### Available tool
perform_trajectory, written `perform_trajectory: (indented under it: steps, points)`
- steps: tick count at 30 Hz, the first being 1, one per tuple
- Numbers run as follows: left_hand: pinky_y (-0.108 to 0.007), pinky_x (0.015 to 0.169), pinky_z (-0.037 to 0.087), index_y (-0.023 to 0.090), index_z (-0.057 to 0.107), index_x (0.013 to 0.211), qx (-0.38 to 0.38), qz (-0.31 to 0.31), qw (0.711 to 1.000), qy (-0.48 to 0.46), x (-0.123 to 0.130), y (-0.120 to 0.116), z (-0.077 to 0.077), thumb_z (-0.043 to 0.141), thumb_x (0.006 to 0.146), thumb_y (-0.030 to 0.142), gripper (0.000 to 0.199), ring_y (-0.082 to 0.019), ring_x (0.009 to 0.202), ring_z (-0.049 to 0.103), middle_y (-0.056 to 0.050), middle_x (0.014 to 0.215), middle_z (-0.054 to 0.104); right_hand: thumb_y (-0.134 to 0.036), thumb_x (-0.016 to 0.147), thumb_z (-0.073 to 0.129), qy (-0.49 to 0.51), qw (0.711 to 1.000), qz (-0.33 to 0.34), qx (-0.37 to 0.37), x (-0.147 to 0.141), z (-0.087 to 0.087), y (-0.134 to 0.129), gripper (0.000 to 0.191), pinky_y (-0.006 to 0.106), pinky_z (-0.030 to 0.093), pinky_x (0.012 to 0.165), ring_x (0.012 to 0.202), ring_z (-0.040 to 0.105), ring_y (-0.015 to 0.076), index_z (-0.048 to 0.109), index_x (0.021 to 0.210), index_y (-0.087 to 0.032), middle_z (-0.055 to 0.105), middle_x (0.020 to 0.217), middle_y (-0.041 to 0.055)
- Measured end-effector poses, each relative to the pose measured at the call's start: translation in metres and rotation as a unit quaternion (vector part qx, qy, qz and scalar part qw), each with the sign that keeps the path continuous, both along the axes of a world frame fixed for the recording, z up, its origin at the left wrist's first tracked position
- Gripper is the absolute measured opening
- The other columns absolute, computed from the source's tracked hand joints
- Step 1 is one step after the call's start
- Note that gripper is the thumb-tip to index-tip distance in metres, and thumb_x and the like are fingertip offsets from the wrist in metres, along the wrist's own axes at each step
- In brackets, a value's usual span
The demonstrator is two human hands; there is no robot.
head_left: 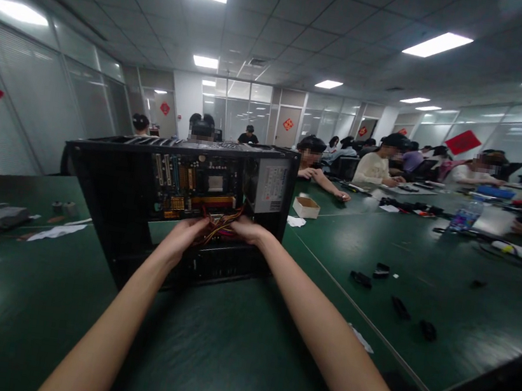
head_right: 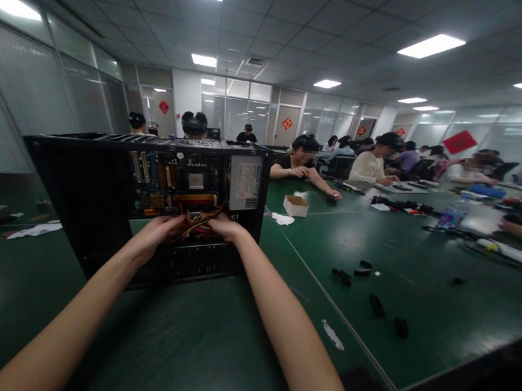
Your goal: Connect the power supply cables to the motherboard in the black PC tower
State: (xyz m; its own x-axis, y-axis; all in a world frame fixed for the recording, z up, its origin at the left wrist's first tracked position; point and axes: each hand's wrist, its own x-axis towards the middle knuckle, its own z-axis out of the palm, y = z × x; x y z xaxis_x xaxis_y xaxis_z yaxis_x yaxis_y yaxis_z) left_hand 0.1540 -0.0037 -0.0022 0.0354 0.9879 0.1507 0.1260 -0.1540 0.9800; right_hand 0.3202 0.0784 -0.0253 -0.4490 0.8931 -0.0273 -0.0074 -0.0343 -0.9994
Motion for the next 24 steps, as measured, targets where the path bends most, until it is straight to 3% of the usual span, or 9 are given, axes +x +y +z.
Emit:
perform_trajectory:
  steps: [4,7,9,11,13,15,19,22,24]
  points:
    - [-0.031,0.081,0.048,0.011,0.072,0.09,0.009,0.021,0.999,-0.028,-0.005,-0.001,0.003,0.077,0.062,0.051,0.049,-0.023,0.09,0.066,-0.013,0.099,0.074,-0.01,0.089,0.054,-0.047,0.997,0.054,0.025,0.003,0.001,-0.004,0.022,0.019,0.053,0.06,0.075,0.069,0.012,0.063,0.107,-0.018,0.072,0.1,0.0052]
    - [-0.027,0.072,0.048,0.012,0.07,0.094,0.0,0.07,0.992,-0.103,-0.01,-0.001,0.002,0.078,0.062,0.043,0.045,-0.017,0.079,0.065,-0.007,0.088,0.072,-0.012,0.087,0.053,-0.142,0.981,-0.032,0.125,0.009,0.002,-0.012,0.019,0.023,0.052,0.067,0.078,0.068,0.0151,0.065,0.102,-0.017,0.073,0.094,0.0059]
    - [-0.024,0.067,0.048,0.014,0.069,0.096,-0.004,0.096,0.978,-0.185,-0.012,0.002,0.001,0.08,0.062,0.035,0.042,-0.014,0.074,0.065,-0.003,0.083,0.07,-0.019,0.087,0.056,-0.254,0.926,-0.123,0.25,0.015,0.001,-0.022,0.011,0.027,0.05,0.069,0.079,0.067,0.0195,0.067,0.088,-0.016,0.072,0.086,0.0069]
    - [-0.022,0.064,0.048,0.015,0.068,0.094,0.007,0.11,0.958,-0.265,-0.014,0.005,0.001,0.079,0.062,0.024,0.034,-0.01,0.069,0.063,0.0,0.082,0.068,-0.028,0.089,0.054,-0.327,0.841,-0.207,0.377,0.019,0.001,-0.035,0.021,0.031,0.048,0.074,0.079,0.066,0.0222,0.066,0.077,-0.016,0.07,0.079,0.0082]
    - [-0.021,0.064,0.05,0.015,0.067,0.09,0.024,0.115,0.934,-0.338,-0.014,0.007,0.003,0.075,0.066,0.014,0.025,-0.007,0.065,0.06,0.002,0.082,0.067,-0.031,0.093,0.048,-0.337,0.77,-0.232,0.49,0.02,0.003,-0.046,0.027,0.032,0.046,0.082,0.087,0.064,0.0228,0.066,0.079,-0.016,0.069,0.084,0.0098]
    - [-0.022,0.066,0.052,0.014,0.067,0.086,0.032,0.115,0.909,-0.4,-0.012,0.007,0.008,0.068,0.072,0.009,0.015,-0.006,0.061,0.057,0.002,0.079,0.065,-0.031,0.095,0.047,-0.327,0.729,-0.198,0.567,0.018,0.006,-0.053,0.025,0.032,0.043,0.091,0.101,0.061,0.0227,0.067,0.094,-0.015,0.069,0.101,0.011]
    - [-0.026,0.074,0.055,0.014,0.067,0.081,0.035,0.102,0.872,-0.477,-0.01,-0.003,0.027,0.057,0.082,0.006,0.012,-0.007,0.062,0.057,0.001,0.076,0.066,-0.033,0.098,0.044,-0.416,0.721,-0.092,0.547,0.011,0.008,-0.048,0.031,0.035,0.041,0.096,0.1,0.063,0.0236,0.07,0.098,-0.015,0.071,0.103,0.012]
    - [-0.026,0.078,0.055,0.014,0.067,0.081,0.05,0.077,0.873,-0.479,-0.01,-0.014,0.041,0.055,0.083,0.007,0.015,-0.008,0.066,0.059,0.0,0.077,0.066,-0.037,0.098,0.044,-0.469,0.74,-0.073,0.476,0.01,0.008,-0.042,0.037,0.033,0.045,0.08,0.085,0.067,0.0243,0.073,0.086,-0.017,0.073,0.087,0.0116]
    - [-0.026,0.078,0.055,0.014,0.068,0.082,0.039,0.059,0.884,-0.462,-0.008,-0.02,0.046,0.054,0.086,0.012,0.015,-0.01,0.07,0.061,-0.002,0.078,0.067,-0.036,0.098,0.046,-0.43,0.761,-0.074,0.48,0.01,0.011,-0.042,0.033,0.03,0.044,0.074,0.084,0.067,0.0222,0.072,0.088,-0.018,0.073,0.087,0.0095]
